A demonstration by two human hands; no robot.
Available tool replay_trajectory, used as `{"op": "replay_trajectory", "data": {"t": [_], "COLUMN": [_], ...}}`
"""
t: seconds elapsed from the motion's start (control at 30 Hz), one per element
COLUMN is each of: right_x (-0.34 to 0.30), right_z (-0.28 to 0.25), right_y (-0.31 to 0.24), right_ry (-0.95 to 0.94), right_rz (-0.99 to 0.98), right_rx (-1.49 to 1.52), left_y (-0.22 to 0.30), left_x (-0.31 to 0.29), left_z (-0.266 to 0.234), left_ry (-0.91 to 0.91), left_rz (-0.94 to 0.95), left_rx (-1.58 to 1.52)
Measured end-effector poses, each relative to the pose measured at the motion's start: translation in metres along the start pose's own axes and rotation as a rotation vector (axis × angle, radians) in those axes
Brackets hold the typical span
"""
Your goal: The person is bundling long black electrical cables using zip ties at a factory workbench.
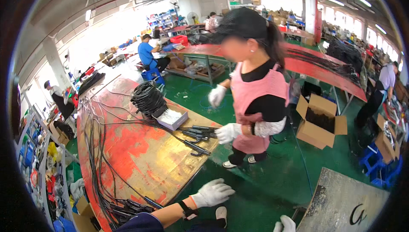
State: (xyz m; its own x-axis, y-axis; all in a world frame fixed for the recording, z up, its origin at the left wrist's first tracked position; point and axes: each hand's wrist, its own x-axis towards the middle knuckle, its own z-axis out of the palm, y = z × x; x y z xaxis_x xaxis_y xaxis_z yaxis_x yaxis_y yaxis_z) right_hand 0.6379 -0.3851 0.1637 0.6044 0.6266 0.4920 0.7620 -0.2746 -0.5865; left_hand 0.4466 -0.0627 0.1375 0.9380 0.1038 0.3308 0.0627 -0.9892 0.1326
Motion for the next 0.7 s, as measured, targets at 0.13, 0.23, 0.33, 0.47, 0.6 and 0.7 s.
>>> {"op": "replay_trajectory", "data": {"t": [0.13, 0.23, 0.33, 0.47, 0.6, 0.7], "right_x": [0.042, 0.042, 0.044, 0.05, 0.062, 0.07], "right_z": [0.042, 0.061, 0.065, 0.069, 0.066, 0.062], "right_y": [-0.012, 0.001, 0.008, 0.015, 0.029, 0.033], "right_ry": [-0.131, -0.191, -0.247, -0.253, -0.312, -0.318], "right_rz": [-0.18, -0.148, -0.163, -0.168, -0.21, -0.226], "right_rx": [0.076, 0.104, 0.092, 0.092, 0.1, 0.11], "left_y": [-0.039, -0.055, -0.064, -0.068, -0.06, -0.046], "left_x": [-0.048, -0.057, -0.053, -0.042, -0.023, -0.02], "left_z": [-0.004, 0.01, 0.014, 0.018, 0.016, 0.009], "left_ry": [-0.087, -0.213, -0.123, -0.156, -0.243, -0.235], "left_rz": [-0.162, -0.187, -0.141, -0.19, -0.217, -0.25], "left_rx": [0.059, 0.058, 0.051, 0.039, 0.032, 0.022]}}
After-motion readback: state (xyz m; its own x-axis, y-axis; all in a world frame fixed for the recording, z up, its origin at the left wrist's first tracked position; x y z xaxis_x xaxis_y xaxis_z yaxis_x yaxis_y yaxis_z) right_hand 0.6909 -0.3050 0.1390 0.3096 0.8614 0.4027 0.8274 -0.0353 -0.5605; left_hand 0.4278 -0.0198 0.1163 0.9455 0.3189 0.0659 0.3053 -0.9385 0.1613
